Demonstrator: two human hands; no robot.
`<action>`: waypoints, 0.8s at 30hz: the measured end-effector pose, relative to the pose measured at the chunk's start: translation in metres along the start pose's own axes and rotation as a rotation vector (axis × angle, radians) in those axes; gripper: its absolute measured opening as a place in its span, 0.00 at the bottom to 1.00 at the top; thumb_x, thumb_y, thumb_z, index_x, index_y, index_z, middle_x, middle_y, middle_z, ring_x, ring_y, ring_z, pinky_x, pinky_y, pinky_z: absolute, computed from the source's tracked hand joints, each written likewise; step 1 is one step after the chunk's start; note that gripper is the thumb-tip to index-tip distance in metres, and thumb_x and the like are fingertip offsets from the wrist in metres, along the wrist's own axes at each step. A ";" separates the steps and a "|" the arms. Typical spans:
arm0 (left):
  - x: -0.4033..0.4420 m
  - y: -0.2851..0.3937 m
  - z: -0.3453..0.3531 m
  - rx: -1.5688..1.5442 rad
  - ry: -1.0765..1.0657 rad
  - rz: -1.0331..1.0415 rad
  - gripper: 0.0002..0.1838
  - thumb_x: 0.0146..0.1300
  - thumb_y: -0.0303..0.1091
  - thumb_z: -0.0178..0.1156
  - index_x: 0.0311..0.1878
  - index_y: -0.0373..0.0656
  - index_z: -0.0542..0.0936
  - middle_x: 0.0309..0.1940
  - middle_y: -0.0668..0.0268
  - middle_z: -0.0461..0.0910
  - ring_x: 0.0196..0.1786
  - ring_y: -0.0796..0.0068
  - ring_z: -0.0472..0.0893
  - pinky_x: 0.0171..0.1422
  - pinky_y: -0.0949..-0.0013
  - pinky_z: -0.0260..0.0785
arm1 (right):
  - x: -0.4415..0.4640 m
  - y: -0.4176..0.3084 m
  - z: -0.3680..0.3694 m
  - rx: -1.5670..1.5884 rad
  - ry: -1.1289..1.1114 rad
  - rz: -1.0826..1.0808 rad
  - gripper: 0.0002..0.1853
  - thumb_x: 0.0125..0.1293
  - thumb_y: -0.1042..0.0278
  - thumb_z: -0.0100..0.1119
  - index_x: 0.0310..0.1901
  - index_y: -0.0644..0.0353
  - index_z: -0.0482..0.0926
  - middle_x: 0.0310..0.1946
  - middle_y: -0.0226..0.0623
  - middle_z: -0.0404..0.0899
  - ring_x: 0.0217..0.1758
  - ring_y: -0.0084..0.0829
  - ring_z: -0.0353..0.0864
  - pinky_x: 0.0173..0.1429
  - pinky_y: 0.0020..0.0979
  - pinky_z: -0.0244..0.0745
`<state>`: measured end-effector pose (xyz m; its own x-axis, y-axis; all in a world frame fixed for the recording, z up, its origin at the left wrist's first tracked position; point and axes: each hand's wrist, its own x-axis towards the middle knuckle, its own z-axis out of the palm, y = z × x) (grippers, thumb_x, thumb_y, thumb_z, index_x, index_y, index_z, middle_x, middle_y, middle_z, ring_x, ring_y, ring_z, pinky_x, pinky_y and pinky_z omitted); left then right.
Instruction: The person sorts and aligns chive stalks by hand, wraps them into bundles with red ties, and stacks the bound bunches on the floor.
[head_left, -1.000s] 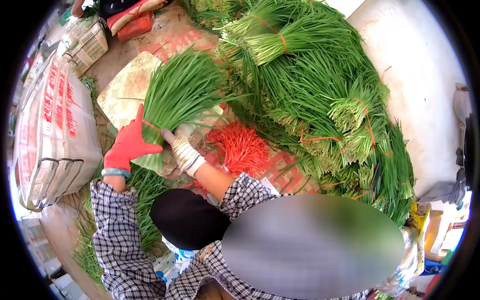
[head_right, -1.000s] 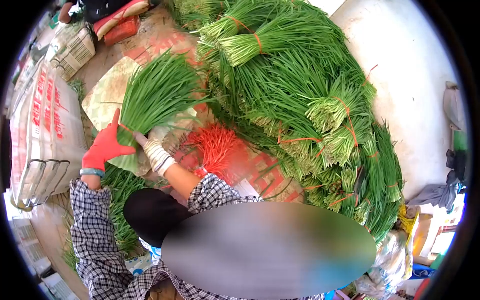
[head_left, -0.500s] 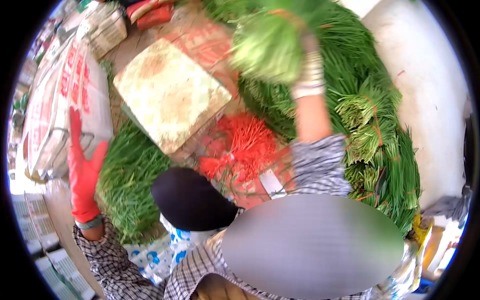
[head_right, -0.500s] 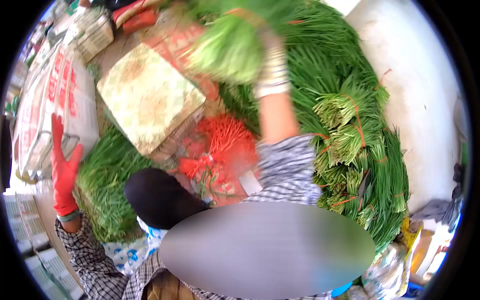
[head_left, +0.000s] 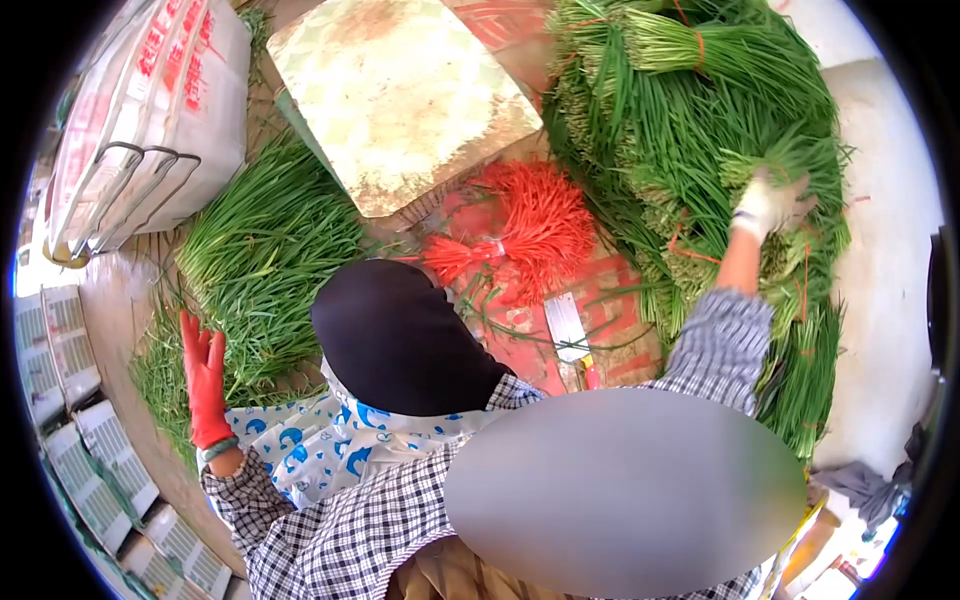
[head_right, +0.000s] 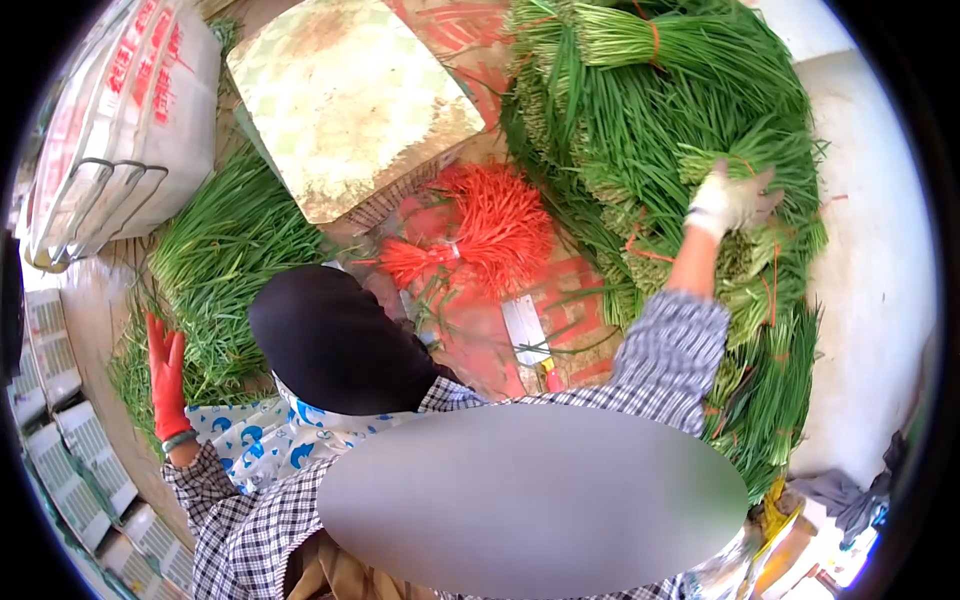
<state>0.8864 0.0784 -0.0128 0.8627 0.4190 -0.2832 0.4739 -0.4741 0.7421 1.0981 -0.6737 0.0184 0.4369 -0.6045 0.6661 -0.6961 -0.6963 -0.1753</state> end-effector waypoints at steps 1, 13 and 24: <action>-0.004 -0.014 0.004 -0.046 -0.012 -0.029 0.40 0.70 0.41 0.58 0.79 0.52 0.47 0.76 0.50 0.52 0.74 0.56 0.59 0.74 0.58 0.55 | -0.028 -0.004 0.011 0.162 0.177 -0.359 0.38 0.56 0.46 0.67 0.67 0.53 0.67 0.68 0.52 0.65 0.72 0.52 0.60 0.73 0.53 0.55; -0.064 -0.075 0.036 0.070 -0.066 -0.287 0.43 0.66 0.34 0.62 0.78 0.53 0.49 0.76 0.55 0.54 0.73 0.55 0.62 0.73 0.60 0.59 | -0.388 -0.132 0.150 0.062 -1.346 -1.003 0.15 0.61 0.58 0.58 0.45 0.57 0.83 0.41 0.55 0.81 0.48 0.49 0.81 0.49 0.47 0.78; -0.060 -0.080 0.055 0.113 -0.128 -0.189 0.43 0.65 0.32 0.62 0.78 0.50 0.49 0.76 0.58 0.56 0.73 0.53 0.64 0.72 0.60 0.60 | -0.333 -0.089 0.105 0.969 -1.370 0.661 0.13 0.65 0.65 0.59 0.45 0.67 0.79 0.36 0.42 0.83 0.38 0.38 0.84 0.37 0.36 0.82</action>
<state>0.8058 0.0485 -0.0890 0.7686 0.4106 -0.4905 0.6396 -0.4832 0.5978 1.0743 -0.4508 -0.2638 0.7150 -0.3541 -0.6028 -0.6061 0.1159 -0.7869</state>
